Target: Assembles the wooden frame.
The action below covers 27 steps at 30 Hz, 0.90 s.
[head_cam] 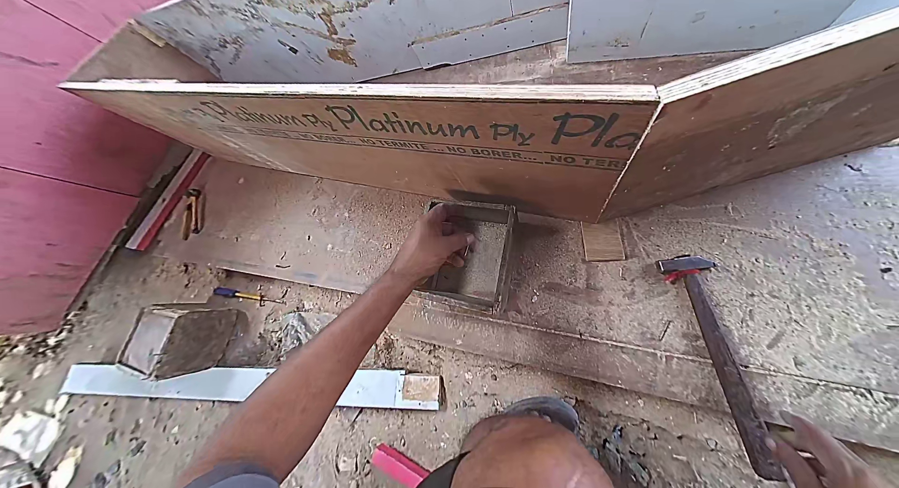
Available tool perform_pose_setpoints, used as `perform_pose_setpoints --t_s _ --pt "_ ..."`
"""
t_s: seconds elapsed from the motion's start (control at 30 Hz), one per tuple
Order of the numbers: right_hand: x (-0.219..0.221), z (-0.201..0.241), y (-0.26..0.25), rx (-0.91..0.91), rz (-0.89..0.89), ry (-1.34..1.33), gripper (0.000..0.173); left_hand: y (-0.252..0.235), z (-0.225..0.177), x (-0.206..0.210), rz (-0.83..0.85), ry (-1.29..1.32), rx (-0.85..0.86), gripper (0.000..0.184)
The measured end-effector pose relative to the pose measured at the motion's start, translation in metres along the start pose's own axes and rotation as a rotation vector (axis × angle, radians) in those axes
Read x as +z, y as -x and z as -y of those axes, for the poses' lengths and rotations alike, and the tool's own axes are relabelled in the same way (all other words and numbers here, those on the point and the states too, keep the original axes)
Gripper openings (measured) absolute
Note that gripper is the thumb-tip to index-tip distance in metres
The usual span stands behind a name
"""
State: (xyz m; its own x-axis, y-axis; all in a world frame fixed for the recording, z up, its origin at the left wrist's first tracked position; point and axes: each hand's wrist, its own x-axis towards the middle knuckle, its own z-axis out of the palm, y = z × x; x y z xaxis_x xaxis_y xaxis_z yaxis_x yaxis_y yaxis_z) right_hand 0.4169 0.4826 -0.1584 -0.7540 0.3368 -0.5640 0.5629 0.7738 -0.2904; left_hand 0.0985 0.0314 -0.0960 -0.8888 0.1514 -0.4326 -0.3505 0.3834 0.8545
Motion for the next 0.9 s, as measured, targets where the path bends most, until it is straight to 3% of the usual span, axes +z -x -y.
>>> perform_pose_setpoints --t_s 0.1,0.27,0.33,0.5,0.67,0.73,0.9 --pt "0.003 0.030 -0.018 -0.035 -0.060 0.041 0.052 0.019 -0.027 0.019 0.109 0.225 0.167 0.051" --pt "0.023 0.047 -0.034 -0.071 -0.279 0.026 0.060 0.032 -0.046 0.046 0.332 0.258 0.438 0.027" --pt "0.030 0.046 -0.035 0.007 -0.243 0.066 0.069 0.032 -0.048 0.058 0.356 0.277 0.483 0.017" --pt "0.026 0.051 -0.036 0.233 -0.059 0.088 0.068 0.023 -0.046 0.105 0.428 0.518 0.471 0.027" --pt "0.021 0.083 -0.028 0.317 -0.130 -0.112 0.059 0.028 -0.070 0.176 0.444 0.766 0.562 0.016" --pt "0.028 0.087 -0.028 0.332 -0.196 -0.168 0.062 0.027 -0.086 0.201 0.435 0.830 0.523 0.015" --pt "0.049 0.092 -0.035 0.262 -0.263 -0.609 0.053 0.027 -0.138 0.230 0.427 1.145 0.136 0.021"
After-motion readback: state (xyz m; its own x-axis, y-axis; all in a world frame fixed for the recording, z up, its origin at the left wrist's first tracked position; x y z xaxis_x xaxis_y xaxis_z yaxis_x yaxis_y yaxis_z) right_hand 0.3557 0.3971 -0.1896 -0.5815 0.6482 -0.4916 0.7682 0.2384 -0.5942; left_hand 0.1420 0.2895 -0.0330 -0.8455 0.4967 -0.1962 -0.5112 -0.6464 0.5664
